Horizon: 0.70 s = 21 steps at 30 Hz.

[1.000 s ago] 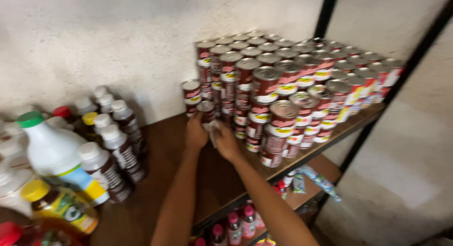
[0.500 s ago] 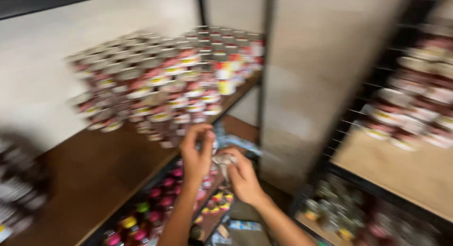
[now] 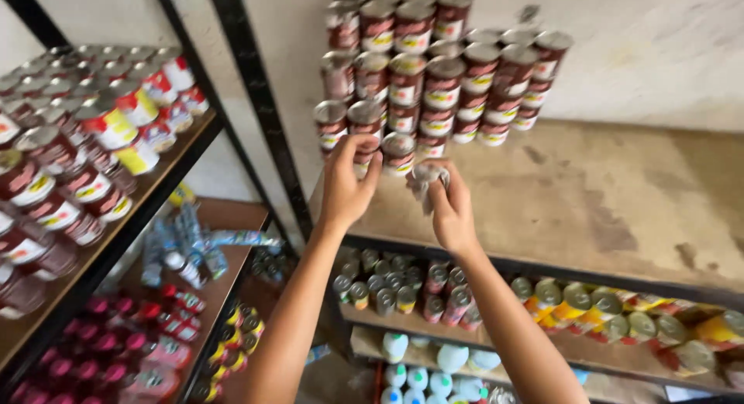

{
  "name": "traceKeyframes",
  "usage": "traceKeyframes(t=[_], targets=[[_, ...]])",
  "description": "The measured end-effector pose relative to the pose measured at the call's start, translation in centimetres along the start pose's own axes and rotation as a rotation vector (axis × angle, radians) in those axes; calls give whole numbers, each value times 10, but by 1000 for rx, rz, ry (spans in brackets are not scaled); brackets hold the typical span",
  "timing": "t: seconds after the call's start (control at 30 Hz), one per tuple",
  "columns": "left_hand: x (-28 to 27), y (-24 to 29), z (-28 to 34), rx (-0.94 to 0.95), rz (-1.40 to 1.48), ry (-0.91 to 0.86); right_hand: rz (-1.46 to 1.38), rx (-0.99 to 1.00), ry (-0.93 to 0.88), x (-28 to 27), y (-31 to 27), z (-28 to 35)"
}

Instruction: Cleaning and wiping canned goods on a shelf using a cloth

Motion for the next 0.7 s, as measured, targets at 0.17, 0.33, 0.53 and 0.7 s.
traceKeyframes(t=[0.17,0.33,0.53,0.7], targets=[[38,13,-60,117,-60,21,151,-112,17,-46,51,-77],[78,-15,-117,175,-185,-12,341,-140,58,-40,59,-150],[92,-28,-148,31,-379,-108,613,-156,-30,-45,100,-211],[100,-50,-165,11,-529,-167,717,-138,50,-47,121,-241]])
Point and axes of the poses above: each hand's wrist, its own z-axis away from the middle knuckle, its own x-axis out of the palm, y = z × x, the point moved 4 cm from there along -z, towards the middle knuckle, and after that the axes turned 12 degrees about -x, right-handed, at the moved point
